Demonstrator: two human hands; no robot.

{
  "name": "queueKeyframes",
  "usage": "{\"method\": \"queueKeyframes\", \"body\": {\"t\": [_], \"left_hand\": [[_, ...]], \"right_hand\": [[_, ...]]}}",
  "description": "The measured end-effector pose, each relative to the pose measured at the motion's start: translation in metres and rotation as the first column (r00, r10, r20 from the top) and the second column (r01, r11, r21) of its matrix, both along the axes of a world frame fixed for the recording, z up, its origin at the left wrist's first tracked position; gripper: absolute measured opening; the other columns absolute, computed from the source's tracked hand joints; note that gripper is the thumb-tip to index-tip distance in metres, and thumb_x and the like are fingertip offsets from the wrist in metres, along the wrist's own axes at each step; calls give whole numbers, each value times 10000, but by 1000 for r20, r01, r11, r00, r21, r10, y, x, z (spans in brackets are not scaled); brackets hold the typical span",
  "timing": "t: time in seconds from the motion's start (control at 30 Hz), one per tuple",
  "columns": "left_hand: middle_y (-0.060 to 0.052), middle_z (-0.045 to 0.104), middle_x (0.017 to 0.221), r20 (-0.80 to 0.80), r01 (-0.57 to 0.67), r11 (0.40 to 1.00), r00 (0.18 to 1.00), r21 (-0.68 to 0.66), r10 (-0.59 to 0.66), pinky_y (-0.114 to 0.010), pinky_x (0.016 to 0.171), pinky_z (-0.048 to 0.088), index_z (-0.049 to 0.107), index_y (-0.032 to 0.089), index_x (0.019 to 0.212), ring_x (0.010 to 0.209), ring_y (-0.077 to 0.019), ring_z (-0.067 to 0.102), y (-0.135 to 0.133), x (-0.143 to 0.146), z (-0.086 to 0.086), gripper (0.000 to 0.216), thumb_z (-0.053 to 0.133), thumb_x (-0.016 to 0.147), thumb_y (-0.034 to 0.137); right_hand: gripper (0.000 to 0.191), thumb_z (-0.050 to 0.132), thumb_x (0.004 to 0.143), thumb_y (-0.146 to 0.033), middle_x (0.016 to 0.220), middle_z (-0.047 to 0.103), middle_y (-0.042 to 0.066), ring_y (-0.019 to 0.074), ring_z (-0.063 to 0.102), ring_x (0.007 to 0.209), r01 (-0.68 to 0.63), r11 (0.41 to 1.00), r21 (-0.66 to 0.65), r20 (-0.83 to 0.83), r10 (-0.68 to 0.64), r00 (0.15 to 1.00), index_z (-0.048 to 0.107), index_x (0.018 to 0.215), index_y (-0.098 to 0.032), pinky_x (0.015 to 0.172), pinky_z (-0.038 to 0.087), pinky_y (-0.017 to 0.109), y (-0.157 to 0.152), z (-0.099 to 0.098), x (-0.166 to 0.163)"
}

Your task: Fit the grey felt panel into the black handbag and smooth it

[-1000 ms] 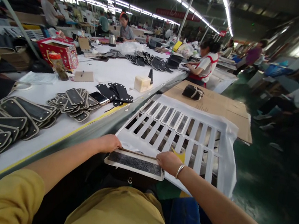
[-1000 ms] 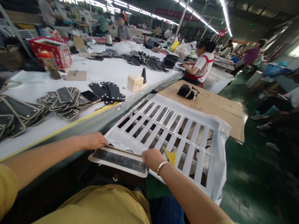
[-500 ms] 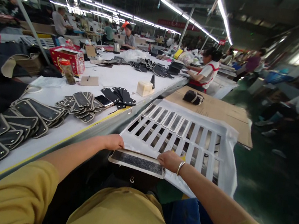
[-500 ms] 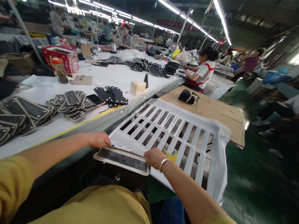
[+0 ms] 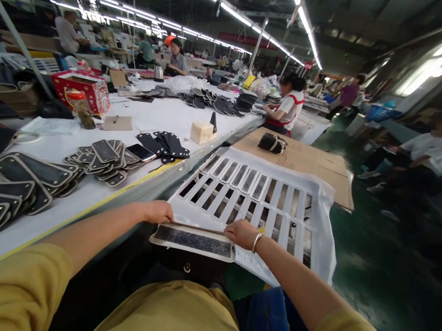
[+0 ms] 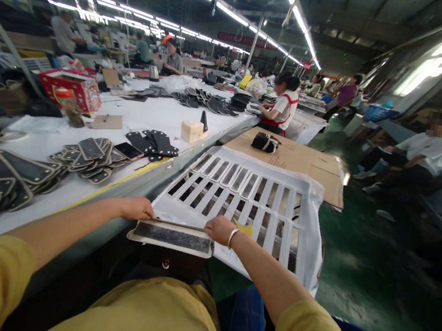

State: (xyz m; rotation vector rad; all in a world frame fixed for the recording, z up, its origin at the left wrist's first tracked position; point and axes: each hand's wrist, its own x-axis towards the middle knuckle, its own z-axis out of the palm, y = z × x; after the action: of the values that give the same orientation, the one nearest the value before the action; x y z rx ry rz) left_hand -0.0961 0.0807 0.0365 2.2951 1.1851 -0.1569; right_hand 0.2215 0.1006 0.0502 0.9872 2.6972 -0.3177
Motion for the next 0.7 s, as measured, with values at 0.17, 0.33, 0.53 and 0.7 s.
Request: {"method": "queueKeyframes", "body": {"t": [0.17,0.33,0.53,0.7], "left_hand": [[41,719,796,31,-9,994,999,-110,12,-151,670,425,729,223,925,718,-122,615,2,-5,3,305,530,712,136],[16,695,1036,120,-18,997,992,-78,27,-181,779,430,636,226,1140,907,-167,622,-7,14,-1,390,573,756,257],[-34,692,1055,192,-17,998,981,57,5,-244,833,407,670,228,1070,973,-208,607,2,88,-17,284,493,856,291],[-37,720,937,202,15,998,979,69,-29,-257,760,417,716,219,974,877,-212,629,12,118,-27,266,499,822,193]], "right_hand": [[296,416,879,-217,858,705,68,179,616,776,-22,1000,-8,-24,22,999,706,843,-169,705,410,260,0,-2,2],[302,421,893,-280,882,708,65,178,627,805,-43,996,-75,-58,38,998,708,899,-185,719,421,249,2,0,7],[293,452,871,-234,1013,696,47,175,627,907,35,995,-89,-93,-43,995,668,1064,-190,768,426,228,6,-7,9],[291,420,892,-227,978,701,64,185,628,897,87,995,-58,-102,-93,990,681,1008,-174,783,428,247,-1,-16,8]]}}
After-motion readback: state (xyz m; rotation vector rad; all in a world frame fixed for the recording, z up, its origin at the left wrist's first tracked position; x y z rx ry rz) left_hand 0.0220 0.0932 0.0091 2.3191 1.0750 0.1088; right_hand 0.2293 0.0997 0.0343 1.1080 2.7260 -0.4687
